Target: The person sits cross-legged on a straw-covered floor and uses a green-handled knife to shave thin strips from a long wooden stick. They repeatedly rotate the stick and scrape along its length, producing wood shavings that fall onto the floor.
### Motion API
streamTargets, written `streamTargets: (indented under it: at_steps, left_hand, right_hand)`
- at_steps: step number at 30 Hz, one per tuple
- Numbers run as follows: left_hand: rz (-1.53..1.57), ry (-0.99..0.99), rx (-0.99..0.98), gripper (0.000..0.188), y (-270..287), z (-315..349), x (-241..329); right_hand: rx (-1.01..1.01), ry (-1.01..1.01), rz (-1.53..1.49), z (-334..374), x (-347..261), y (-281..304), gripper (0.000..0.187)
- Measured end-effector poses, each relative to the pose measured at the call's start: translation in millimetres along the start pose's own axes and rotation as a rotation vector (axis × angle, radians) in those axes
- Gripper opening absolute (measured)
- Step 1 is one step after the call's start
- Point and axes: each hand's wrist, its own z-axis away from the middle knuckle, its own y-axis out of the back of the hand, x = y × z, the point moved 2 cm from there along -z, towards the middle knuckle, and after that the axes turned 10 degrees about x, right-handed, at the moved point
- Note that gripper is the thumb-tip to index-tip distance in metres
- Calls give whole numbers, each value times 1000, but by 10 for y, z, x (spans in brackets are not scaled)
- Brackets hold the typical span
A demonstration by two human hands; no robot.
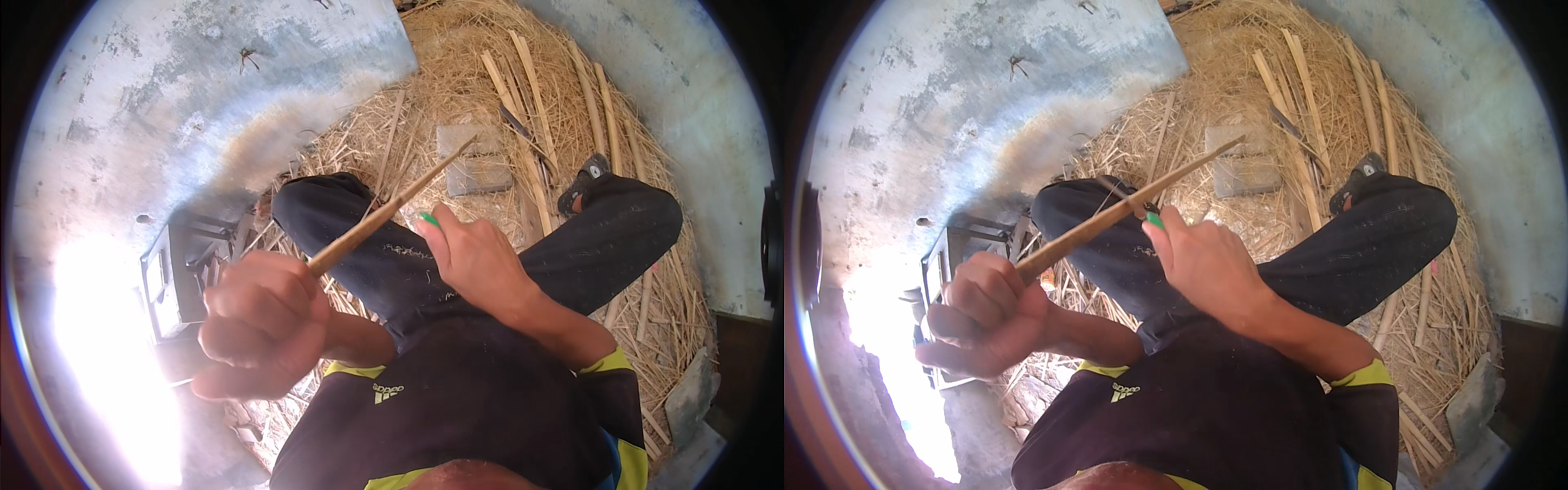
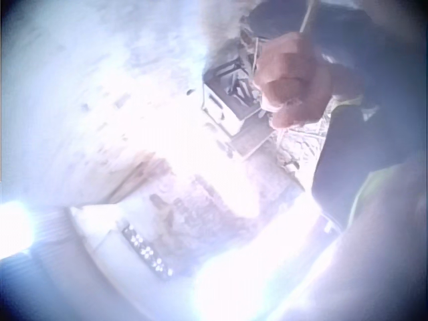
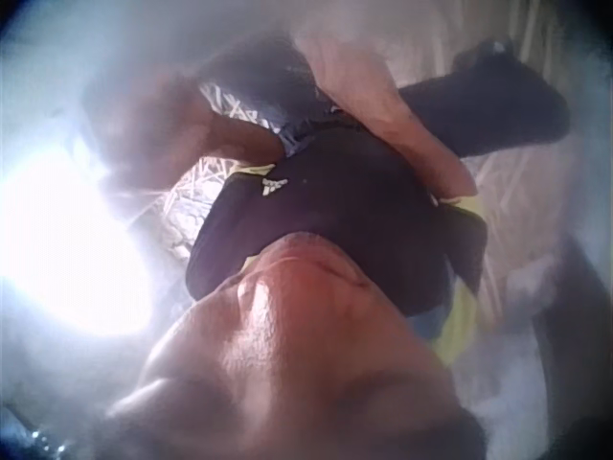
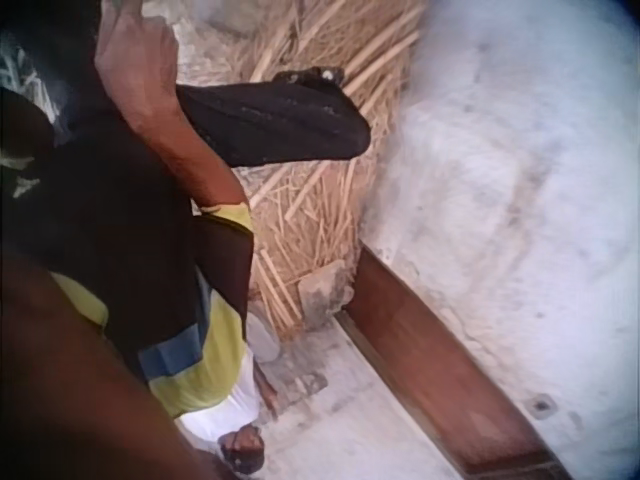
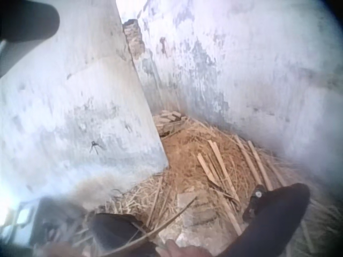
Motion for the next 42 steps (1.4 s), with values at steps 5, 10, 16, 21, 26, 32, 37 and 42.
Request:
streamTargets:
  at_steps: [5, 10, 16, 21, 26, 32, 37, 42]
  left_hand:
    - [78, 11, 5, 58, -45, 25, -20]
    - [176, 96, -206, 57, -24, -28, 24]
    - [237, 186, -365, 55, -45, -71, 3]
    - [243, 203, -420, 53, -112, -107, -13]
    - [219, 165, -388, 54, -99, -98, 29]
    - [342, 75, -340, 56, -100, -56, -110]
    - [274, 124, -270, 54, -185, -62, -62]
    - [255, 230, -497, 53, -164, -171, -39]
  right_hand:
    - [15, 142, -120, 26, -259, 79, 30]
    - [-88, 20, 37, 8, -201, 163, 30]
    - [-38, 85, -28, 64, -340, 276, 25]
    - [-53, 86, -13, 103, -457, 357, 24]
    - [0, 132, -18, 113, -403, 274, 25]
    - [47, -183, 278, 177, 993, -139, 35]
    - [70, -98, -114, 65, 57, 252, 29]
    - [70, 136, -149, 98, -286, 266, 26]
